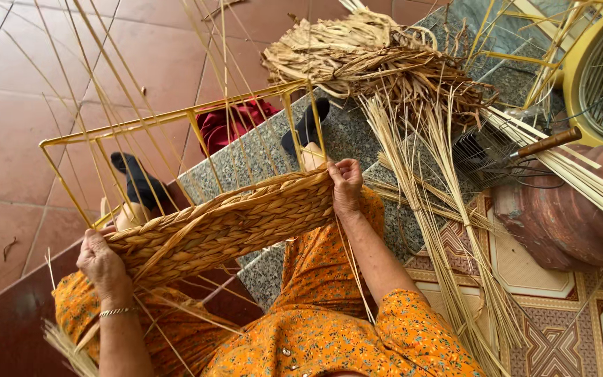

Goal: The person weaves a basket by hand, interlacing dried palm fronds through a metal frame held between their legs. They repeatedly pull strands through the existing weave and tighten them to build up the basket's sides.

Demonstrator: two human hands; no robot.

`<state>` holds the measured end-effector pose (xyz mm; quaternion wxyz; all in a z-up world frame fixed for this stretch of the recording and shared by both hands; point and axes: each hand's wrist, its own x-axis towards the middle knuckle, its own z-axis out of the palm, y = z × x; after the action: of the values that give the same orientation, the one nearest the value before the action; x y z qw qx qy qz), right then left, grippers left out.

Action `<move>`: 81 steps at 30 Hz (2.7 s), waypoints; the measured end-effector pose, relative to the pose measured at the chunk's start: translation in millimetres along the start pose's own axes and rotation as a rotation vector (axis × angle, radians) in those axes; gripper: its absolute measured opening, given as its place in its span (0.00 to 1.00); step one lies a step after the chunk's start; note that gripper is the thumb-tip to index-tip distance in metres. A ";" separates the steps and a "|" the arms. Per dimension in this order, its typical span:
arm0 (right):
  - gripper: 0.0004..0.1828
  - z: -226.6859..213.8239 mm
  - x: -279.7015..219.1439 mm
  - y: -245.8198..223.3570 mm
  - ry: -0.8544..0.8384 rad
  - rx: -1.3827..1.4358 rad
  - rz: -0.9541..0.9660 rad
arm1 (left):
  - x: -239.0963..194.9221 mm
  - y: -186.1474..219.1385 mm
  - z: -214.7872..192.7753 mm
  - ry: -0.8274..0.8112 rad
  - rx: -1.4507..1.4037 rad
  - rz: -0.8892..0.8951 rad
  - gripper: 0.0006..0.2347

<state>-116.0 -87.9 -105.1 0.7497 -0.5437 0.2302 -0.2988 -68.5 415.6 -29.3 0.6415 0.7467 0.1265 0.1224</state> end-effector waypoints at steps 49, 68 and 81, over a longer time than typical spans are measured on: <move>0.08 -2.5 -7.8 -27.1 -0.048 -0.079 -0.077 | -54.8 113.6 -36.3 0.037 0.659 0.307 0.05; 0.08 -44.3 16.1 -93.1 -0.371 -0.652 -0.511 | -101.7 160.3 135.4 -0.708 0.528 0.990 0.06; 0.07 -29.4 29.5 -97.1 -0.598 -0.721 -0.530 | -98.7 87.2 307.8 -0.662 0.593 1.102 0.03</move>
<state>-133.8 -150.8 -22.2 0.4472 -0.8675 -0.0506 -0.2121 -52.1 83.4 9.7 0.2608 0.8432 -0.4434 0.1561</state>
